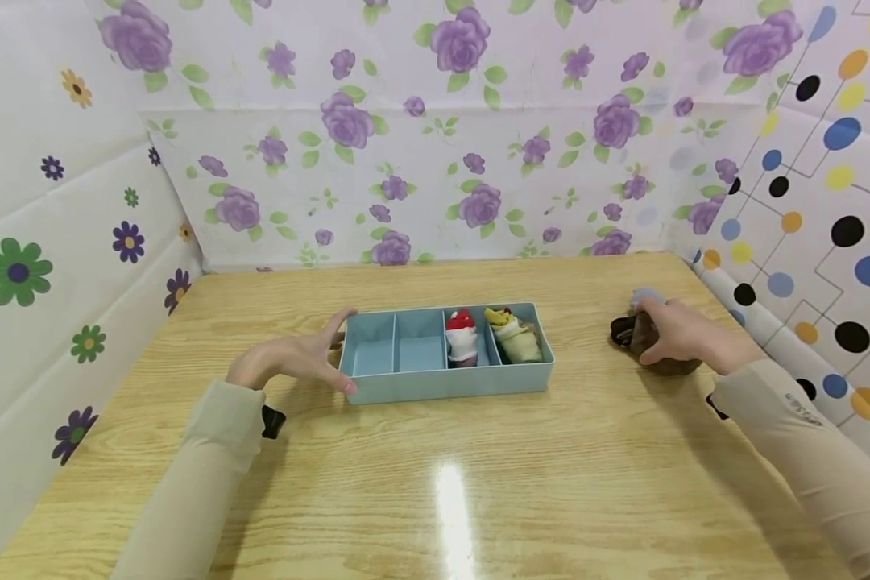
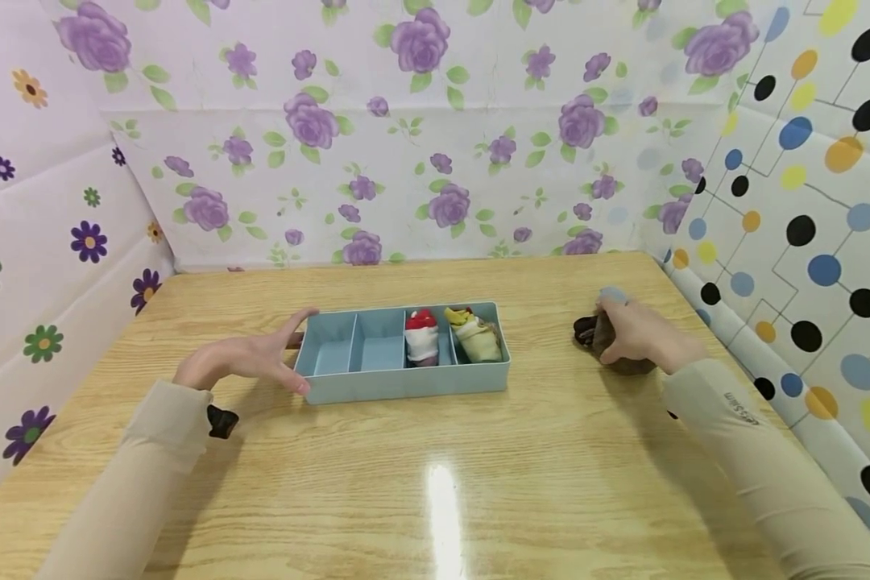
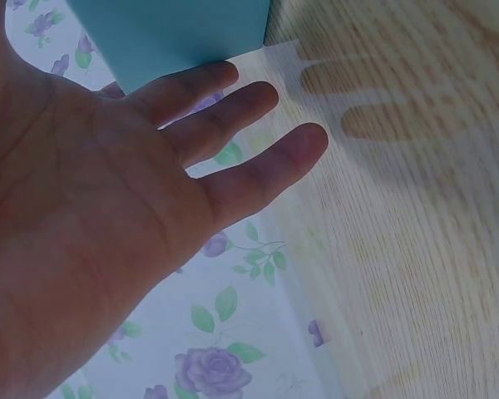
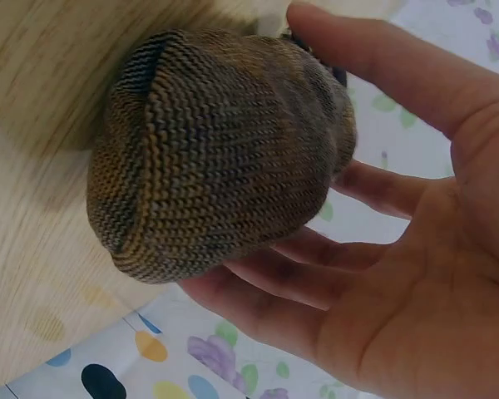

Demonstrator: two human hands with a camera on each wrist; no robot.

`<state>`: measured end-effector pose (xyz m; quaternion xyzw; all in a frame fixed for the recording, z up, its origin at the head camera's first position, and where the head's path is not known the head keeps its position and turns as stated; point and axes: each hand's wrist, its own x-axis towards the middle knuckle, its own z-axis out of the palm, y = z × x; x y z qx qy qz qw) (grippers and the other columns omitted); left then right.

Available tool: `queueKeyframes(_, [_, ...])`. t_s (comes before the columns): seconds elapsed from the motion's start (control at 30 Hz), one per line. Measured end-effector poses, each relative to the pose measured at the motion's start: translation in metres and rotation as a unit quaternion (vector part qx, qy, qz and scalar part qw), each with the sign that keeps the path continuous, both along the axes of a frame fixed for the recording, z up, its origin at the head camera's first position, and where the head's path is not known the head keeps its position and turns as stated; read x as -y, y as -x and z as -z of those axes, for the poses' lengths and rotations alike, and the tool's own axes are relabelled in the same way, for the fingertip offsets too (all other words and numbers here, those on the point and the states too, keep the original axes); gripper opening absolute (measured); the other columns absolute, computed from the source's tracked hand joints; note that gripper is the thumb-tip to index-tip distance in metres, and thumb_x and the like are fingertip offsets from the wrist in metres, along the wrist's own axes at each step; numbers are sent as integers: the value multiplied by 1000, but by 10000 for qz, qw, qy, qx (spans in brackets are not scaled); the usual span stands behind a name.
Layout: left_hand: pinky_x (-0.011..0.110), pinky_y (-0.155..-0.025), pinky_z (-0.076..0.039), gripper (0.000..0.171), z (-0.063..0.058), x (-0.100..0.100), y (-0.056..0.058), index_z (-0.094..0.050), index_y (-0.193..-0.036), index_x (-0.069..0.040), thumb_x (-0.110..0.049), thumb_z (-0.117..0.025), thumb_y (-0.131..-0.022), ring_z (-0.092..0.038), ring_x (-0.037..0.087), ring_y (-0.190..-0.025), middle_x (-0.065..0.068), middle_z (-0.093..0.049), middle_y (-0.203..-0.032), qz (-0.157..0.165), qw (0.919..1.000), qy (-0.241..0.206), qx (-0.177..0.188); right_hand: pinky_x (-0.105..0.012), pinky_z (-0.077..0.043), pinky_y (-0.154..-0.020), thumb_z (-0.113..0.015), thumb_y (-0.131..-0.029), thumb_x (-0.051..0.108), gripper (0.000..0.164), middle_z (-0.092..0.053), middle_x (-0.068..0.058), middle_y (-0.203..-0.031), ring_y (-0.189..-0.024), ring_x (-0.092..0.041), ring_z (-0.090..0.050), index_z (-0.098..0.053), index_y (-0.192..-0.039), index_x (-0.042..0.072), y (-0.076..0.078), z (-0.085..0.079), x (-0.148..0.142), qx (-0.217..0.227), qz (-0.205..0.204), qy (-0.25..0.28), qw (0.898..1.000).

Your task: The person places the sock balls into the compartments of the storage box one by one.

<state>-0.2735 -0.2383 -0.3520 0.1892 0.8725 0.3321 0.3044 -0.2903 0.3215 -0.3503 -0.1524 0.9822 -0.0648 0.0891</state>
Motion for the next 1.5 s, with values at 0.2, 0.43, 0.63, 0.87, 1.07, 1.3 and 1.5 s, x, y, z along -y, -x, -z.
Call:
queueKeyframes(0.2, [66, -113, -21, 128, 0, 0, 0, 24, -151, -27, -37, -81, -77, 0, 44, -149, 29, 5, -159, -11, 10000, -18, 18, -60, -46, -88, -80, -76, 19, 77, -49, -39, -129, -114, -55, -50, -41, -137, -10, 2, 5, 3, -167, -100, -244, 9995])
queueKeyframes(0.43, [66, -113, -22, 129, 0, 0, 0, 23, -151, -26, -38, -81, -76, -2, 44, -148, 30, 3, -159, -26, 10000, 7, -15, -50, -49, -77, -77, -75, 14, 55, -61, -27, -113, -99, -41, -60, -52, -120, -3, 7, 6, 6, -395, -213, 18, 9990])
queueKeyframes(0.63, [66, -113, -22, 129, 1, 0, 1, 23, -151, -27, -38, -81, -77, -3, 45, -148, 30, 3, -159, -21, 10000, 7, -13, -54, -48, -83, -77, -77, 16, 56, -60, -26, -115, -104, -40, -58, -51, -121, -5, 12, 2, 16, -499, -369, 394, 9973])
queueKeyframes(0.87, [65, -112, -23, 128, 2, 0, 1, 23, -151, -27, -37, -81, -77, -4, 45, -148, 30, 2, -159, -44, 10000, 8, -9, -50, -50, -79, -76, -77, 19, 56, -63, -25, -110, -95, -35, -62, -51, -122, -3, 17, -8, 31, -641, -469, 472, 9957])
queueKeyframes(1.07, [65, -113, -23, 129, 1, 0, 1, 22, -151, -27, -37, -82, -76, -3, 45, -148, 30, 2, -159, -22, 10000, -9, -19, -49, -50, -78, -76, -78, 21, 58, -63, -24, -110, -93, -33, -61, -50, -124, -2, 21, -18, 46, -624, -483, 547, 9954])
queueKeyframes(1.3, [65, -112, -24, 129, 1, -1, 1, 22, -151, -24, -38, -82, -75, -3, 45, -148, 30, 3, -158, 33, 10000, -68, -28, -45, -50, -76, -75, -80, 23, 57, -63, -21, -109, -90, -29, -60, -50, -125, -1, 24, -29, 67, -506, -573, 645, 9950])
queueKeyframes(1.5, [65, -113, -23, 130, 1, -1, 1, 22, -151, -25, -38, -82, -75, -3, 44, -149, 29, 3, -159, -26, 10000, 9, -4, -46, -50, -76, -74, -79, 23, 57, -62, -21, -110, -91, -31, -60, -50, -126, 1, 26, -36, 84, -580, -711, 699, 9933])
